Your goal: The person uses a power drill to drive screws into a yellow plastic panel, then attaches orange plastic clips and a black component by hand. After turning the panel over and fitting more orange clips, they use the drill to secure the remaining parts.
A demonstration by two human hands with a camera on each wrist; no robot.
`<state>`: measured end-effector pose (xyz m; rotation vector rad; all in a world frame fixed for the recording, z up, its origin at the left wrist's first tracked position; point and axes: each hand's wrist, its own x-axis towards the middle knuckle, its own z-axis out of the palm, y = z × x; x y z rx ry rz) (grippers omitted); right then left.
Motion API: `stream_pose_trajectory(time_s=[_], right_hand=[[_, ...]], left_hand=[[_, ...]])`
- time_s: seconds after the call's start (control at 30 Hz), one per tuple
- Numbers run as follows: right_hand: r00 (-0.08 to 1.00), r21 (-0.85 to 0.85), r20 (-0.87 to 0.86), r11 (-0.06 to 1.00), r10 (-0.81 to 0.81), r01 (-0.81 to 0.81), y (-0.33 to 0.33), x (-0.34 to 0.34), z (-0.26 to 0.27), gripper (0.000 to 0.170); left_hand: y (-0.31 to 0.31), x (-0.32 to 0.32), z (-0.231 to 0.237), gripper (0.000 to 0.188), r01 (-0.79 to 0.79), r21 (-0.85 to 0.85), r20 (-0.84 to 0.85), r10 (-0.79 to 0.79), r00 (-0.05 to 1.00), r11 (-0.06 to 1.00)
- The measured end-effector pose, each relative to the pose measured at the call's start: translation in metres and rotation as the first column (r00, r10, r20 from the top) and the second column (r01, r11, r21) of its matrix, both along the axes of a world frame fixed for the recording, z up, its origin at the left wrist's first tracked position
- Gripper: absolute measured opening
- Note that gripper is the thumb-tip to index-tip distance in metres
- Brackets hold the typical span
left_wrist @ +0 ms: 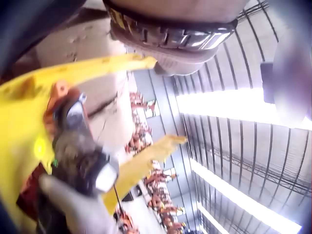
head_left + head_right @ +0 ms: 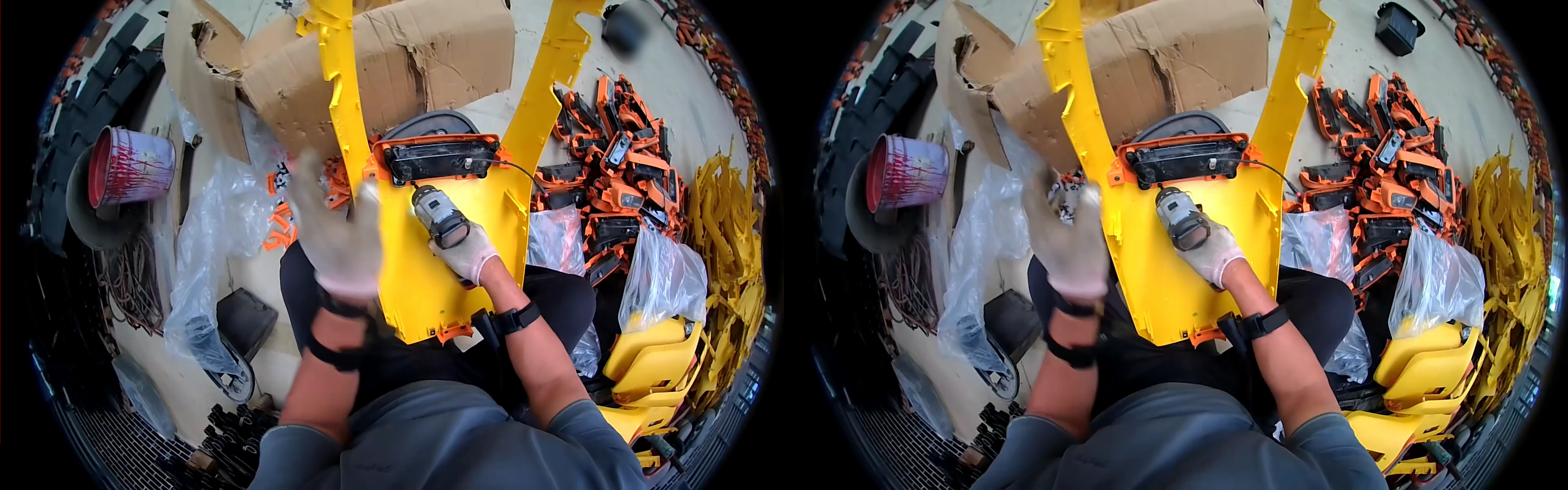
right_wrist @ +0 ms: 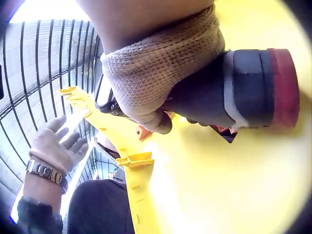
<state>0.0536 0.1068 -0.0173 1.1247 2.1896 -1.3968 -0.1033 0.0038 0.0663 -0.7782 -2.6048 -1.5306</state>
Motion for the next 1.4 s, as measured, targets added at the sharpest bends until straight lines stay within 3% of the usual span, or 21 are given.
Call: stream_pose_trajectory(time_s=[0.03, 0.07, 0.1, 0.17, 0.27, 0.37, 0.4, 0.5, 0.73, 0.97, 1.4], right_hand=[[0.998, 0.018, 0.057, 1.000, 0.014, -0.015, 0.002, -0.004, 0.004, 0.052], [0.998, 0.165, -0.013, 0.985, 0.055, -0.052, 0.001, -0.002, -0.005, 0.050], [0.999, 0.160, 0.007, 0.986, 0.041, -0.042, 0.004, -0.005, -0.001, 0.050], [0.998, 0.145, 0.056, 0.989, 0.012, -0.020, 0.008, -0.009, 0.007, 0.050], [0.996, 0.189, 0.079, 0.981, 0.035, -0.050, 0.009, -0.011, 0.012, 0.051], [0.995, 0.232, 0.096, 0.971, 0.027, -0.049, 0.006, -0.013, 0.011, 0.048], [0.993, 0.253, 0.112, 0.966, 0.024, -0.052, 0.005, -0.015, 0.013, 0.049], [0.986, 0.279, 0.167, 0.958, 0.025, -0.072, 0.003, -0.017, 0.012, 0.051], [0.961, 0.275, 0.267, 0.950, 0.074, -0.149, 0.004, -0.027, 0.015, 0.051], [0.955, 0.301, 0.284, 0.938, 0.086, -0.174, 0.007, -0.030, 0.018, 0.047], [0.882, 0.331, 0.386, 0.852, 0.269, -0.405, 0.021, -0.041, 0.045, 0.043]], left_hand=[[0.003, -0.028, -0.003, 0.058, 0.062, -0.040, 0.058, -0.060, 0.997, 0.997], [0.006, -0.052, -0.010, 0.060, 0.126, -0.077, 0.116, -0.116, 0.986, 0.989], [0.012, -0.067, -0.018, 0.058, 0.198, -0.134, 0.090, -0.187, 0.978, 0.971], [0.027, -0.083, -0.055, 0.051, 0.408, 0.169, 0.473, -0.437, 0.765, 0.897], [0.038, -0.081, -0.042, 0.041, 0.391, -0.218, 0.350, -0.303, 0.887, 0.894], [0.052, -0.095, -0.047, 0.033, 0.409, -0.583, 0.289, -0.292, 0.912, 0.702], [0.054, -0.098, -0.051, 0.031, 0.409, -0.606, 0.254, -0.322, 0.912, 0.682], [0.056, -0.097, -0.062, 0.027, 0.344, -0.578, 0.188, -0.290, 0.938, 0.740], [0.055, -0.101, -0.048, 0.029, 0.414, -0.631, 0.287, -0.298, 0.910, 0.656], [0.057, -0.100, -0.045, 0.029, 0.409, -0.633, 0.296, -0.282, 0.912, 0.657], [0.058, -0.098, -0.053, 0.031, 0.401, -0.629, 0.303, -0.265, 0.916, 0.666]])
